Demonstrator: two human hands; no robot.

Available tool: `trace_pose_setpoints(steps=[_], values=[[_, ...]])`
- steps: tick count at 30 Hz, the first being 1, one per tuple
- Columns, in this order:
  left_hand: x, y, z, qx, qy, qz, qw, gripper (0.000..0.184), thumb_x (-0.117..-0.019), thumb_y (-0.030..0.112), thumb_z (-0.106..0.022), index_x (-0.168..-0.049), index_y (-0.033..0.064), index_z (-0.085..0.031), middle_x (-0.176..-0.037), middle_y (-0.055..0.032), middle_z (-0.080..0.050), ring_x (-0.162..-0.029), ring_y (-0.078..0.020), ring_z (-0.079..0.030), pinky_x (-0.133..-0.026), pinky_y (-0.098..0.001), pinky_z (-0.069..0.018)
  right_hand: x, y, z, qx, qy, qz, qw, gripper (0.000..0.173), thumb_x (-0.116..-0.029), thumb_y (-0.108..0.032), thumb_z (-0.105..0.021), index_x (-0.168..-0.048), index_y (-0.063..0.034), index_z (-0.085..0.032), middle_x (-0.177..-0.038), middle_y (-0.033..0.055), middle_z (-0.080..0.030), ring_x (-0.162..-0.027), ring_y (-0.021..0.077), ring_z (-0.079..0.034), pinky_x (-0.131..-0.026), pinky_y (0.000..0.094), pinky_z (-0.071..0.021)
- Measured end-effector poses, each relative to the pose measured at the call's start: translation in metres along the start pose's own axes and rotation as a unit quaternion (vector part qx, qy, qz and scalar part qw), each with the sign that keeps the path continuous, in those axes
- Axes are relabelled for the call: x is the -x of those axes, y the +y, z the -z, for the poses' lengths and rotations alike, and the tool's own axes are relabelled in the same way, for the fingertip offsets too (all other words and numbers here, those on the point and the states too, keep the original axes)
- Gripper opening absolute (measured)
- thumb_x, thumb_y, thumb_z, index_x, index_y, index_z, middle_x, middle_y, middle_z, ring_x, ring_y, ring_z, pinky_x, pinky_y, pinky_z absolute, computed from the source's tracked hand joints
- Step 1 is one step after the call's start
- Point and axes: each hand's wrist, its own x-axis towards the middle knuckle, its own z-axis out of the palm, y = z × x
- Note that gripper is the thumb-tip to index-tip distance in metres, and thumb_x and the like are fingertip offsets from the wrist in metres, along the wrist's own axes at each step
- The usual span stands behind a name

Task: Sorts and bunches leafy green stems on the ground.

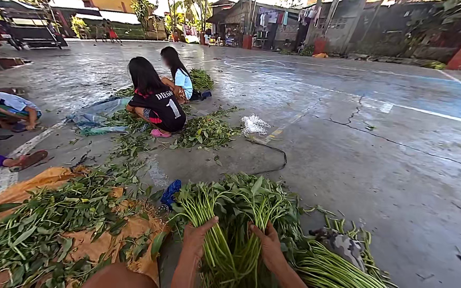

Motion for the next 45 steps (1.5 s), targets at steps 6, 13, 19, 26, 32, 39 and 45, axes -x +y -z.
trace_pose_setpoints(steps=[6, 13, 19, 26, 32, 39, 45], values=[[0.010, -0.014, -0.004, -0.056, -0.055, -0.068, 0.995, 0.044, -0.0711, -0.010, -0.084, -0.109, -0.0080, -0.062, -0.093, -0.0115, -0.073, -0.085, -0.0136, -0.072, -0.079, -0.0294, -0.0613, 0.007, -0.002, -0.007, 0.047, -0.020, -0.001, 0.999, 0.061, -0.0956, 0.002, -0.061, -0.148, 0.0079, -0.031, -0.117, 0.0149, -0.064, -0.097, 0.0114, -0.067, -0.089, 0.0247, -0.0564], [0.023, -0.051, -0.021, -0.172, -0.175, -0.037, 0.969, 0.054, -0.0665, 0.006, -0.092, -0.112, -0.0048, -0.064, -0.099, -0.0098, -0.073, -0.094, -0.0106, -0.070, -0.088, -0.0277, -0.0585, 0.021, -0.001, -0.014, 0.076, -0.134, -0.043, 0.987, 0.070, -0.1094, -0.039, -0.020, -0.161, 0.0050, -0.001, -0.168, 0.0245, -0.012, -0.155, 0.0199, -0.023, -0.126, 0.0334, -0.0225], [0.021, -0.049, -0.023, -0.138, -0.162, 0.022, 0.977, 0.054, -0.0624, -0.002, -0.091, -0.108, -0.0050, -0.063, -0.094, -0.0099, -0.073, -0.088, -0.0122, -0.072, -0.082, -0.0284, -0.0600, 0.020, -0.003, -0.014, 0.043, -0.159, -0.038, 0.986, 0.070, -0.1098, -0.044, -0.009, -0.159, 0.0047, -0.011, -0.162, 0.0211, -0.029, -0.149, 0.0154, -0.035, -0.123, 0.0312, -0.0312], [0.026, -0.040, -0.026, -0.070, -0.136, 0.070, 0.986, 0.042, -0.0678, -0.014, -0.082, -0.104, -0.0038, -0.065, -0.091, -0.0088, -0.073, -0.083, -0.0121, -0.071, -0.076, -0.0276, -0.0597, 0.013, -0.006, -0.011, 0.012, -0.056, -0.046, 0.997, 0.058, -0.0962, -0.001, -0.059, -0.149, 0.0059, -0.034, -0.128, 0.0156, -0.062, -0.110, 0.0118, -0.065, -0.096, 0.0268, -0.0543], [0.019, -0.039, -0.019, -0.059, -0.171, 0.074, 0.981, 0.035, -0.0737, -0.012, -0.080, -0.104, -0.0041, -0.065, -0.090, -0.0105, -0.074, -0.084, -0.0158, -0.072, -0.079, -0.0301, -0.0605, 0.007, 0.000, -0.009, -0.031, -0.003, -0.037, 0.999, 0.045, -0.0918, 0.009, -0.063, -0.134, 0.0076, -0.047, -0.102, 0.0131, -0.070, -0.086, 0.0144, -0.070, -0.081, 0.0284, -0.0598], [-0.006, 0.016, 0.011, 0.053, -0.036, -0.004, 0.998, 0.029, -0.0878, -0.013, -0.066, -0.116, -0.0059, -0.061, -0.090, -0.0117, -0.073, -0.078, -0.0166, -0.071, -0.072, -0.0283, -0.0610, 0.003, -0.010, -0.004, -0.011, 0.032, -0.007, 0.999, 0.045, -0.0839, 0.014, -0.068, -0.125, 0.0081, -0.050, -0.087, 0.0100, -0.070, -0.073, 0.0137, -0.070, -0.072, 0.0272, -0.0607], [0.011, -0.004, 0.000, -0.077, -0.138, -0.051, 0.986, 0.040, -0.0712, -0.012, -0.080, -0.108, -0.0068, -0.065, -0.094, -0.0098, -0.075, -0.087, -0.0145, -0.073, -0.082, -0.0295, -0.0611, 0.020, 0.001, -0.019, 0.169, -0.089, 0.034, 0.981, 0.066, -0.0752, 0.001, -0.083, -0.132, 0.0094, -0.051, -0.112, 0.0115, -0.069, -0.099, 0.0072, -0.068, -0.090, 0.0225, -0.0569]])
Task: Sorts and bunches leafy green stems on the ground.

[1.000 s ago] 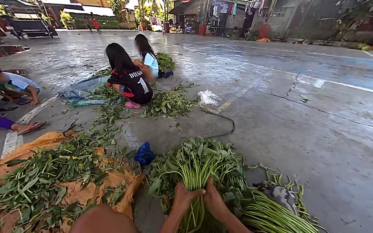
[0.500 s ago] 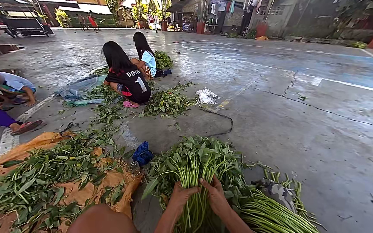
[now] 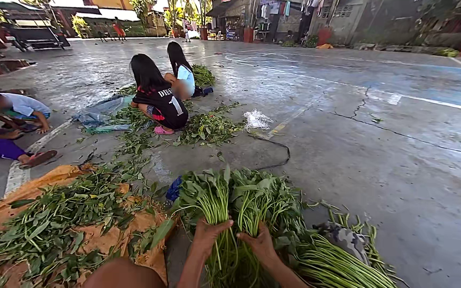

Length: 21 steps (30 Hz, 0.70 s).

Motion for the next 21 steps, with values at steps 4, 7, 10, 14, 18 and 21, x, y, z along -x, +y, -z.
trace_pose_setpoints(steps=[4, 7, 10, 14, 18, 21], values=[[0.005, -0.018, -0.010, -0.083, -0.056, -0.005, 0.995, 0.047, -0.0661, -0.003, -0.087, -0.108, -0.0033, -0.065, -0.092, -0.0051, -0.074, -0.087, -0.0086, -0.072, -0.083, -0.0266, -0.0606, 0.003, 0.008, 0.000, 0.095, -0.040, 0.041, 0.994, 0.072, -0.0760, -0.011, -0.086, -0.135, 0.0113, -0.051, -0.118, 0.0152, -0.068, -0.107, 0.0077, -0.066, -0.097, 0.0232, -0.0529], [0.002, -0.013, -0.008, -0.052, -0.028, 0.013, 0.998, 0.045, -0.0674, -0.008, -0.082, -0.108, -0.0046, -0.062, -0.092, -0.0072, -0.074, -0.086, -0.0113, -0.072, -0.080, -0.0279, -0.0607, -0.001, -0.001, 0.006, 0.054, -0.056, 0.021, 0.997, 0.067, -0.0811, -0.008, -0.081, -0.137, 0.0102, -0.049, -0.118, 0.0132, -0.068, -0.103, 0.0083, -0.067, -0.093, 0.0240, -0.0554], [-0.006, 0.004, 0.007, 0.027, 0.009, 0.036, 0.999, 0.039, -0.0780, -0.014, -0.073, -0.114, -0.0068, -0.058, -0.094, -0.0124, -0.076, -0.086, -0.0171, -0.073, -0.079, -0.0304, -0.0606, -0.010, -0.013, 0.012, -0.057, 0.014, -0.027, 0.998, 0.045, -0.0907, 0.004, -0.067, -0.131, 0.0084, -0.047, -0.092, 0.0084, -0.068, -0.074, 0.0112, -0.068, -0.070, 0.0266, -0.0597], [-0.016, 0.020, 0.035, 0.109, 0.089, 0.004, 0.990, 0.026, -0.0849, -0.014, -0.064, -0.109, -0.0078, -0.059, -0.091, -0.0144, -0.073, -0.079, -0.0198, -0.072, -0.073, -0.0315, -0.0614, -0.027, -0.003, 0.031, -0.145, 0.127, -0.085, 0.978, 0.033, -0.1002, 0.002, -0.058, -0.131, 0.0064, -0.048, -0.091, 0.0102, -0.064, -0.061, 0.0107, -0.061, -0.058, 0.0246, -0.0556], [-0.012, 0.034, 0.044, 0.082, 0.145, -0.046, 0.985, 0.037, -0.0839, -0.017, -0.065, -0.119, -0.0066, -0.055, -0.092, -0.0104, -0.073, -0.080, -0.0160, -0.073, -0.075, -0.0291, -0.0619, -0.027, -0.005, 0.033, -0.156, 0.121, -0.102, 0.975, 0.037, -0.1054, -0.009, -0.054, -0.139, 0.0037, -0.043, -0.092, 0.0090, -0.061, -0.066, 0.0107, -0.059, -0.063, 0.0251, -0.0546], [-0.001, 0.032, 0.030, 0.024, 0.122, -0.065, 0.990, 0.044, -0.0753, -0.015, -0.075, -0.115, -0.0078, -0.058, -0.092, -0.0098, -0.075, -0.084, -0.0153, -0.074, -0.078, -0.0292, -0.0617, -0.024, -0.016, 0.023, -0.125, 0.056, -0.113, 0.984, 0.046, -0.1118, -0.025, -0.039, -0.150, 0.0006, -0.032, -0.109, 0.0115, -0.058, -0.078, 0.0123, -0.061, -0.071, 0.0271, -0.0548]])
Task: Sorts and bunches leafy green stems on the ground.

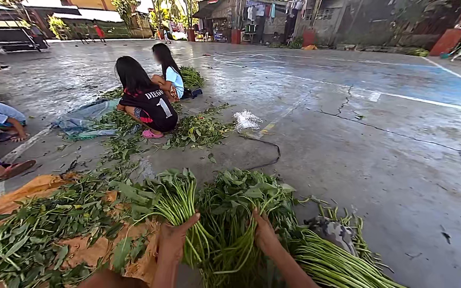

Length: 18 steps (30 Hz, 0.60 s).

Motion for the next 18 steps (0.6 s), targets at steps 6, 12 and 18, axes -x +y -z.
trace_pose_setpoints(steps=[6, 12, 18], values=[[0.033, -0.044, -0.044, -0.060, -0.103, -0.046, 0.992, 0.053, -0.0677, 0.000, -0.087, -0.113, -0.0086, -0.062, -0.097, -0.0102, -0.075, -0.092, -0.0132, -0.073, -0.087, -0.0308, -0.0614, 0.023, 0.005, -0.028, 0.164, -0.131, 0.035, 0.977, 0.080, -0.1069, -0.050, -0.024, -0.160, 0.0080, -0.009, -0.165, 0.0339, -0.009, -0.155, 0.0353, -0.019, -0.126, 0.0446, -0.0206], [0.039, -0.057, -0.057, -0.126, -0.078, -0.056, 0.987, 0.038, -0.0665, 0.007, -0.089, -0.098, -0.0018, -0.069, -0.084, -0.0041, -0.074, -0.081, -0.0052, -0.071, -0.079, -0.0241, -0.0593, 0.037, 0.001, -0.030, 0.205, -0.153, 0.038, 0.966, 0.086, -0.1051, -0.057, -0.014, -0.161, 0.0078, -0.001, -0.166, 0.0342, 0.001, -0.158, 0.0365, -0.004, -0.128, 0.0446, -0.0068], [0.043, -0.062, -0.066, -0.056, -0.086, -0.049, 0.993, 0.050, -0.0658, 0.001, -0.089, -0.108, -0.0062, -0.064, -0.092, -0.0060, -0.074, -0.088, -0.0060, -0.072, -0.085, -0.0238, -0.0597, 0.035, 0.004, -0.020, 0.183, -0.144, 0.046, 0.972, 0.090, -0.1037, -0.062, -0.011, -0.161, 0.0057, -0.002, -0.167, 0.0310, -0.001, -0.158, 0.0321, -0.005, -0.128, 0.0428, -0.0062]])
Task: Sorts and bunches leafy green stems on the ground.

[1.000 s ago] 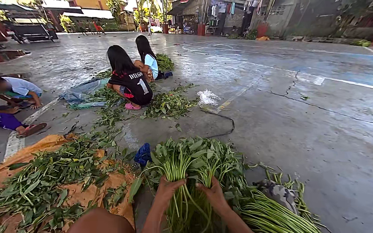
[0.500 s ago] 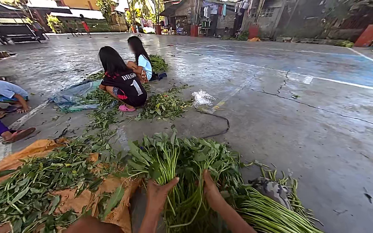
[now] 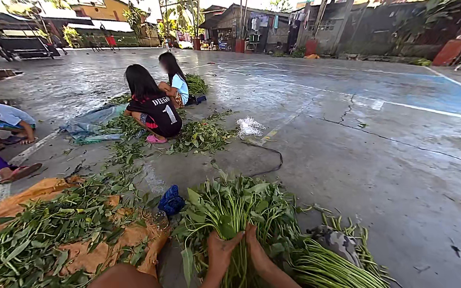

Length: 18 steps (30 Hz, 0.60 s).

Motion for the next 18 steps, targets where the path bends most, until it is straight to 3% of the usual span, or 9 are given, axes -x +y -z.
trace_pose_setpoints(steps=[3, 6, 11, 12, 14, 16, 17, 18], values=[[-0.001, -0.007, 0.000, 0.017, -0.007, 0.004, 1.000, 0.045, -0.0637, 0.003, -0.091, -0.101, -0.0043, -0.068, -0.087, -0.0072, -0.076, -0.083, -0.0096, -0.074, -0.080, -0.0261, -0.0616, -0.001, 0.009, 0.003, -0.014, 0.003, 0.014, 1.000, 0.097, -0.1007, -0.069, -0.010, -0.162, 0.0057, -0.005, -0.168, 0.0276, -0.006, -0.159, 0.0279, -0.009, -0.129, 0.0412, -0.0075], [0.000, -0.007, 0.002, 0.017, -0.014, 0.010, 1.000, 0.050, -0.0621, 0.005, -0.092, -0.104, -0.0050, -0.066, -0.089, -0.0067, -0.075, -0.085, -0.0085, -0.073, -0.083, -0.0255, -0.0605, -0.002, 0.013, 0.003, -0.021, -0.006, 0.025, 0.999, 0.107, -0.0947, -0.079, -0.007, -0.162, 0.0037, -0.003, -0.169, 0.0263, -0.007, -0.159, 0.0258, -0.010, -0.129, 0.0409, -0.0088], [-0.003, -0.003, 0.007, 0.047, -0.002, 0.041, 0.998, 0.041, -0.0697, 0.001, -0.086, -0.104, -0.0058, -0.066, -0.089, -0.0097, -0.075, -0.084, -0.0130, -0.074, -0.080, -0.0291, -0.0621, 0.006, -0.002, -0.001, -0.027, -0.052, 0.033, 0.998, 0.108, -0.0926, -0.080, 0.000, -0.163, 0.0015, -0.001, -0.170, 0.0223, -0.001, -0.159, 0.0240, -0.002, -0.128, 0.0428, -0.0022], [-0.004, -0.001, 0.008, 0.057, 0.007, 0.054, 0.997, 0.039, -0.0710, -0.002, -0.084, -0.104, -0.0061, -0.065, -0.088, -0.0101, -0.075, -0.083, -0.0132, -0.074, -0.079, -0.0291, -0.0621, 0.005, -0.002, -0.001, -0.027, -0.053, 0.023, 0.998, 0.099, -0.0978, -0.074, -0.004, -0.163, 0.0007, -0.004, -0.170, 0.0219, -0.002, -0.159, 0.0239, -0.004, -0.129, 0.0427, -0.0048], [-0.006, 0.005, 0.011, 0.072, 0.015, 0.086, 0.994, 0.039, -0.0728, -0.006, -0.081, -0.107, -0.0069, -0.063, -0.090, -0.0105, -0.074, -0.084, -0.0131, -0.073, -0.079, -0.0282, -0.0614, 0.002, -0.001, 0.000, -0.050, -0.043, -0.007, 0.998, 0.074, -0.1076, -0.043, -0.031, -0.163, 0.0001, -0.008, -0.170, 0.0239, -0.007, -0.158, 0.0261, -0.012, -0.128, 0.0420, -0.0141], [-0.009, 0.012, 0.015, 0.090, 0.022, 0.122, 0.988, 0.039, -0.0755, -0.010, -0.078, -0.110, -0.0075, -0.061, -0.091, -0.0115, -0.073, -0.085, -0.0137, -0.072, -0.079, -0.0281, -0.0607, -0.002, 0.002, 0.002, -0.070, -0.032, -0.019, 0.997, 0.073, -0.1031, -0.015, -0.052, -0.162, 0.0016, -0.012, -0.167, 0.0230, -0.018, -0.152, 0.0216, -0.029, -0.123, 0.0341, -0.0279], [-0.013, 0.016, 0.019, 0.097, 0.027, 0.139, 0.985, 0.038, -0.0776, -0.010, -0.077, -0.111, -0.0079, -0.060, -0.093, -0.0126, -0.074, -0.086, -0.0150, -0.072, -0.079, -0.0290, -0.0601, -0.004, 0.004, 0.004, -0.080, -0.023, -0.023, 0.996, 0.076, -0.0992, -0.008, -0.057, -0.161, 0.0017, -0.015, -0.162, 0.0211, -0.030, -0.142, 0.0169, -0.043, -0.116, 0.0296, -0.0386], [-0.017, 0.020, 0.024, 0.107, 0.030, 0.154, 0.982, 0.037, -0.0812, -0.010, -0.076, -0.114, -0.0081, -0.059, -0.095, -0.0136, -0.073, -0.087, -0.0165, -0.071, -0.080, -0.0301, -0.0598, -0.007, 0.007, 0.006, -0.096, -0.005, -0.021, 0.995, 0.075, -0.0958, -0.002, -0.060, -0.159, 0.0020, -0.020, -0.148, 0.0177, -0.047, -0.121, 0.0124, -0.060, -0.101, 0.0262, -0.0510]])
